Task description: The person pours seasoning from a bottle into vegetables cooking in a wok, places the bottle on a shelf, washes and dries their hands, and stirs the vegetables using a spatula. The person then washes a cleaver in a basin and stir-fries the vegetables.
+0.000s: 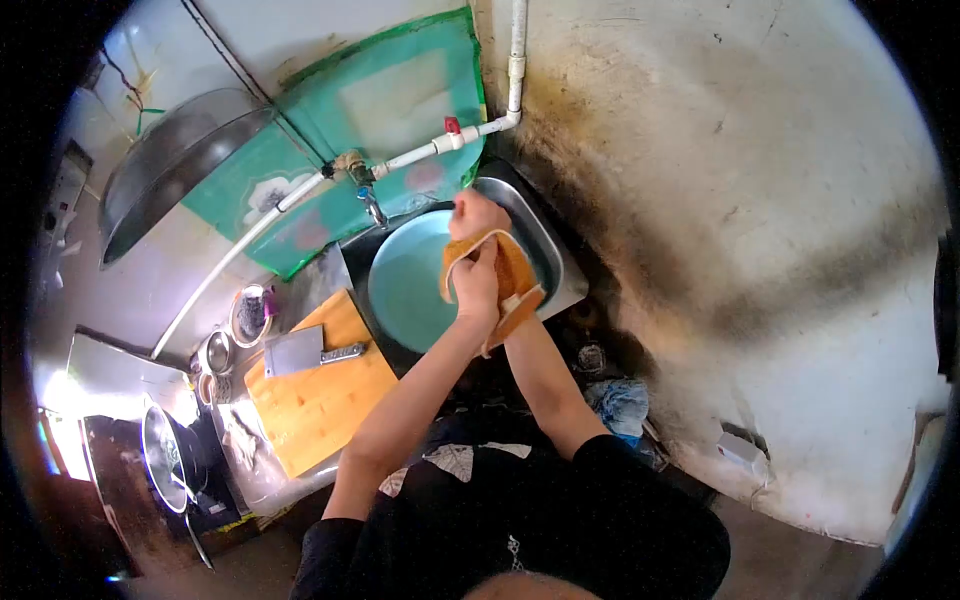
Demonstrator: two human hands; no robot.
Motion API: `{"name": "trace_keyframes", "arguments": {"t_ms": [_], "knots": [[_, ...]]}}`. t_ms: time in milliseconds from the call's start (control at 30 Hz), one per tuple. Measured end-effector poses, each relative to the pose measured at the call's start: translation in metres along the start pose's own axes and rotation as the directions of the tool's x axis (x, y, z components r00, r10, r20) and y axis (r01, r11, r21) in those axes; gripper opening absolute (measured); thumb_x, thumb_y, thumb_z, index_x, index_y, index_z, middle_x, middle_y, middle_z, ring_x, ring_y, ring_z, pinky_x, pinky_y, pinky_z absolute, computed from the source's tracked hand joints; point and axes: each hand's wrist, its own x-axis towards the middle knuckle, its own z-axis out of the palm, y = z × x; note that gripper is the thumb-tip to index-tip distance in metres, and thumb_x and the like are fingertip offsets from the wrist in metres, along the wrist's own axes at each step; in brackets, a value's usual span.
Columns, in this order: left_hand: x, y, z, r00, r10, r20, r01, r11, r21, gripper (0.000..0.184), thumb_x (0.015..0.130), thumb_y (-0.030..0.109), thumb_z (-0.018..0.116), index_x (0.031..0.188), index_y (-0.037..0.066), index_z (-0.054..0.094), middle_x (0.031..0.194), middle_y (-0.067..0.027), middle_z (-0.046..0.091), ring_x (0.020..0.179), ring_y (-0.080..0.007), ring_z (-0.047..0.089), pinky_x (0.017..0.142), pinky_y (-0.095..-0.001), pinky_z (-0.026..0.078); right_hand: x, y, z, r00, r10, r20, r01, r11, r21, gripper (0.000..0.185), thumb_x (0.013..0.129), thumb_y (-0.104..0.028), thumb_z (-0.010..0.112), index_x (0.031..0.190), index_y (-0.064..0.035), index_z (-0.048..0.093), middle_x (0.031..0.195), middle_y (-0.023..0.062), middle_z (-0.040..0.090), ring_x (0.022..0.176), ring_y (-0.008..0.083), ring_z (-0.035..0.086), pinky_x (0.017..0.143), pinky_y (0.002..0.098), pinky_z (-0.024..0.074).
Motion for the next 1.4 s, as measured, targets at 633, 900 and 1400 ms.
{"name": "trace_keyframes", "arguments": {"t_ms": [633, 900, 1400], "knots": [[-0.017, 0.079, -0.002, 0.851, 0.248, 0.463, 0.145, 0.736, -0.661, 0.053, 0.076, 0.007, 0.059, 0.126, 0.001, 0.041, 0.117, -0.0190, 0.057, 0.105, -0.0321, 0.058, 0.091, -0.0348, 0.045, -0.068, -0.045, -0.098, 0.911, -0.136, 0.388, -0.398, -0.530, 0.749, 0.051, 0.094, -0.038, 0.044, 0.136, -0.0120, 0.033, 0.131, 0.0131, 0.043, 0.120, 0.0281, 0.042, 0.099, 0.0409, 0.0350], [-0.020, 0.021, -0.007, 0.546, 0.778, 0.310, -0.824, 0.431, 0.369, 0.077, 0.073, 0.023, 0.071, 0.136, 0.003, 0.032, 0.110, -0.0183, 0.061, 0.099, -0.0348, 0.060, 0.086, -0.0369, 0.047, -0.057, -0.031, -0.097, 0.930, 0.197, 0.311, -0.334, 0.099, 0.937, 0.049, 0.089, -0.035, 0.050, 0.127, -0.0072, 0.039, 0.116, 0.0150, 0.047, 0.105, 0.0290, 0.045, 0.087, 0.0407, 0.0363], [0.001, 0.060, 0.003, 0.572, 0.683, 0.455, -0.818, 0.516, 0.254, 0.063, 0.082, 0.034, 0.064, 0.135, 0.010, 0.039, 0.135, -0.0283, 0.036, 0.127, -0.0403, 0.034, 0.104, -0.0444, 0.029, -0.078, 0.012, -0.079, 0.952, 0.193, 0.236, -0.216, -0.119, 0.969, 0.035, 0.098, -0.021, 0.038, 0.130, -0.0060, 0.044, 0.139, 0.0103, 0.037, 0.131, 0.0220, 0.032, 0.106, 0.0337, 0.0278]]}}
